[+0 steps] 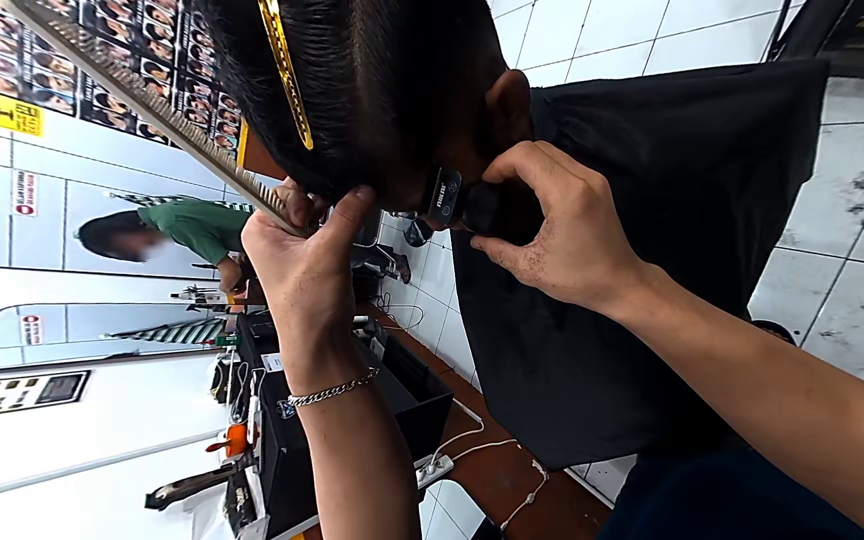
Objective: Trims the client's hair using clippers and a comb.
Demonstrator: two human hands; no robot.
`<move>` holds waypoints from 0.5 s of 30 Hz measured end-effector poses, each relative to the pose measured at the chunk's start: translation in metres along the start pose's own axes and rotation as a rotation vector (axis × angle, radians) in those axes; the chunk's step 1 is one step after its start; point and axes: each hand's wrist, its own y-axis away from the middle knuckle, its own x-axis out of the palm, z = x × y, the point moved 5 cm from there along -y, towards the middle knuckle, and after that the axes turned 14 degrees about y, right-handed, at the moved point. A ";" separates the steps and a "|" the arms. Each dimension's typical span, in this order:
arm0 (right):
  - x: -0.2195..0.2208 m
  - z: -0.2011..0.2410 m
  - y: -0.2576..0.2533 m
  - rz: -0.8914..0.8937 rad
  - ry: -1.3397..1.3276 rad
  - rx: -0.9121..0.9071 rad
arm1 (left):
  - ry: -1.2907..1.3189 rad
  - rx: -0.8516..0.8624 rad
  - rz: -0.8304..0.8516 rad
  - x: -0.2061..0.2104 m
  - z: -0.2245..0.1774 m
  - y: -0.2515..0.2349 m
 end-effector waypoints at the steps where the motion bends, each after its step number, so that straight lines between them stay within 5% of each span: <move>1: 0.000 0.000 0.001 -0.001 -0.004 0.002 | 0.003 -0.001 0.004 0.000 0.000 0.000; 15: 0.000 -0.001 0.001 -0.007 -0.011 0.023 | -0.003 0.002 0.001 0.000 0.000 -0.001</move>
